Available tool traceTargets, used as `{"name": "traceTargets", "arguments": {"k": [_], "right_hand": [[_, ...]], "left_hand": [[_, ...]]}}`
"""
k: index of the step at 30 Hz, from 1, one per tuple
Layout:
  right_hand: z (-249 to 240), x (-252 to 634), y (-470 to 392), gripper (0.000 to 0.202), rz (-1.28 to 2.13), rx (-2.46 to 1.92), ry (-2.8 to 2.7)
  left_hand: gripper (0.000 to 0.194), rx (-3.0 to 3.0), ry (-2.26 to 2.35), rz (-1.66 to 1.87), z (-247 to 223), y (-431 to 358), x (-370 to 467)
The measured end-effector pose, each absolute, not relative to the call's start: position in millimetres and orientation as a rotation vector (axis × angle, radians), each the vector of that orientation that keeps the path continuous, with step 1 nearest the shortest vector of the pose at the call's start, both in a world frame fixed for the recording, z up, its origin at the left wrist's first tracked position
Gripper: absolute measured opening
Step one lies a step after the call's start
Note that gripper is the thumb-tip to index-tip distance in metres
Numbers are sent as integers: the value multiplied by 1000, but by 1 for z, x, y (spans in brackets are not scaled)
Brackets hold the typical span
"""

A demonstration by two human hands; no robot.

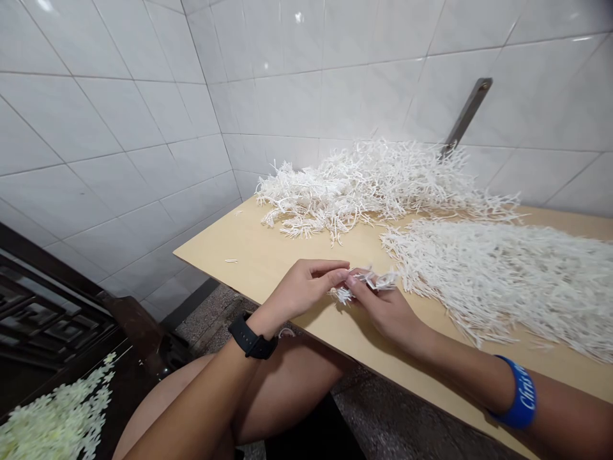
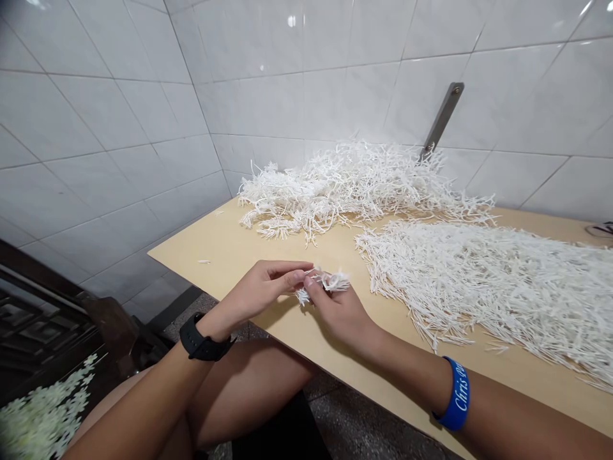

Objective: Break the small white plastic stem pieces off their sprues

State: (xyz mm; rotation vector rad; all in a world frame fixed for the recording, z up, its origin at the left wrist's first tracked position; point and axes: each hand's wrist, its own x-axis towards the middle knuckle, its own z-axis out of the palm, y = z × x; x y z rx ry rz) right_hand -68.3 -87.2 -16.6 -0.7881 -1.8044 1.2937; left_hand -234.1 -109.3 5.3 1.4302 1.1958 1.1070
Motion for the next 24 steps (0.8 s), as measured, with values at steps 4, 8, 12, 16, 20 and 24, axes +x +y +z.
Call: {"name": "traceTargets", "arguments": {"k": [4, 8, 12, 16, 20, 24], "right_hand": [[-14, -68, -86, 38, 1320, -839, -1825], [-11, -70, -87, 45, 1254, -891, -1874], [-8, -69, -98, 47, 1191, -781, -1941], [-7, -65, -109, 45, 1305, -613, -2036], [-11, -67, -95, 41, 1490, -721, -1678], [-14, -71, -80, 35, 1624, -759, -1358]], "left_hand": [[25, 1543, 1313, 1175, 6, -116, -229], [21, 1404, 1376, 1337, 4, -117, -218], [19, 931, 1234, 1445, 3, -103, -228], [14, 690, 1247, 1705, 9, -85, -269], [21, 1061, 1423, 1640, 5, -84, -278], [24, 1357, 1503, 1347, -13, -88, -253]]}}
